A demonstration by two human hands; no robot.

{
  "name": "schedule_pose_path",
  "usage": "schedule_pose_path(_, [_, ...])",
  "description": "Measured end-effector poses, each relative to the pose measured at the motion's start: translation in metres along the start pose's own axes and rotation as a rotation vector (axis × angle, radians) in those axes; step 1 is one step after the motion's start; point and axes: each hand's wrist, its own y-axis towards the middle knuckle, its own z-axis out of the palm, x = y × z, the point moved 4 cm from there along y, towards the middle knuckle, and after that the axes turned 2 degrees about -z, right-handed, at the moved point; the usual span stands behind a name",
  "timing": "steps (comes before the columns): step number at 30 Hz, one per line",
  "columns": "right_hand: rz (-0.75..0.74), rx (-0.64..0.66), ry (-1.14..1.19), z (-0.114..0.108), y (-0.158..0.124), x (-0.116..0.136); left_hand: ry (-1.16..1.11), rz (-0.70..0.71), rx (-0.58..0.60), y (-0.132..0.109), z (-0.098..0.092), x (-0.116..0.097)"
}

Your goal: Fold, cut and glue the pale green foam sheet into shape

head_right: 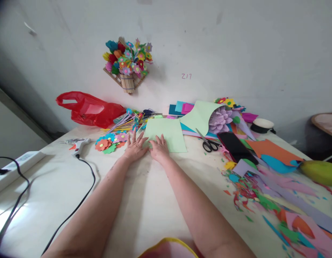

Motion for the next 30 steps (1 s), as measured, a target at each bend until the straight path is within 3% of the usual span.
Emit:
schedule_pose_path(9, [0.023, 0.127, -0.093, -0.003, -0.006, -0.014, 0.016, -0.076, 0.098, 0.001, 0.010, 0.011])
schedule_pose_path(16, [0.034, 0.148, -0.138, -0.008, -0.010, -0.034, 0.022, -0.107, 0.163, 0.001, 0.015, 0.014])
schedule_pose_path(30, [0.141, 0.188, -0.181, -0.034, -0.038, -0.097, 0.002, -0.165, 0.227, 0.001, 0.016, 0.020])
